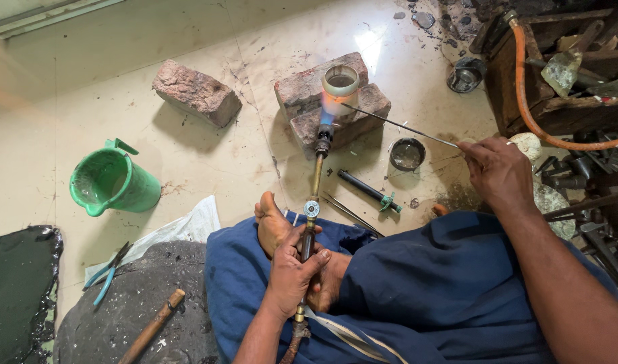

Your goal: The person sits on the floor and works with a small ceramic crucible set between bricks. They add material from a small metal dish into the crucible, ignite a gas blowtorch, and heat the crucible while stirring and probing the contents with a long metal rod.

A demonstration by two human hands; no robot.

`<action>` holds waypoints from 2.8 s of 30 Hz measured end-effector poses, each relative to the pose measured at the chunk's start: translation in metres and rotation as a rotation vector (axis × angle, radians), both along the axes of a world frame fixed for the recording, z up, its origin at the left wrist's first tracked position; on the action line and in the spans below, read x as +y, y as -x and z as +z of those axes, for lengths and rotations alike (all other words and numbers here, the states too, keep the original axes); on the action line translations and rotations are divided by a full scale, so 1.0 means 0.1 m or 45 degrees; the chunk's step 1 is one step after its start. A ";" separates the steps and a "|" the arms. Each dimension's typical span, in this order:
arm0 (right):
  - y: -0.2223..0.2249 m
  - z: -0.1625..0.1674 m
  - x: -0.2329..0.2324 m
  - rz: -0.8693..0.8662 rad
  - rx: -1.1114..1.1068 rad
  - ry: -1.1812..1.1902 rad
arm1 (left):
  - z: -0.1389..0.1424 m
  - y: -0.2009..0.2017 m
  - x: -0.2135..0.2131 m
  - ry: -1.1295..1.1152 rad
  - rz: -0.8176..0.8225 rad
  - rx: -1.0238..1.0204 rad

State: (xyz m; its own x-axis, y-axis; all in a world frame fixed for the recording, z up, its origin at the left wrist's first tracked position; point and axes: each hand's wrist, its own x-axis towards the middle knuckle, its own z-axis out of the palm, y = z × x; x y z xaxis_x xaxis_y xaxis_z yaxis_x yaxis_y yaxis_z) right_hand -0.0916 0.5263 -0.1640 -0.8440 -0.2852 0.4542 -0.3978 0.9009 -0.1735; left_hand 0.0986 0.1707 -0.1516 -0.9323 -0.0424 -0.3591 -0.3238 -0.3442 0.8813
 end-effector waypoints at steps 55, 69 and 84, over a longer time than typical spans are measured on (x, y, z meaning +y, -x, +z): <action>-0.22 0.10 -0.18 -0.013 0.090 -0.282 | 0.02 -0.18 0.05 -0.054 -0.014 -0.228; -0.28 0.08 -0.14 -0.032 0.051 -0.240 | 0.07 -0.17 0.06 -0.060 -0.006 -0.257; -0.28 0.05 -0.17 -0.010 0.071 -0.246 | 0.09 -0.17 0.05 -0.026 -0.009 -0.266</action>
State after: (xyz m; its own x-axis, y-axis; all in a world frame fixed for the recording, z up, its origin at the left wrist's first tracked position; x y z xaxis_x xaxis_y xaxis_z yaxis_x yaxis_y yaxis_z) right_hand -0.0640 0.5095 -0.1587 -0.8217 -0.3653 0.4374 -0.3950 0.9184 0.0249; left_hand 0.1159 0.1760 -0.1430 -0.8379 -0.0266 -0.5452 -0.5011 -0.3585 0.7877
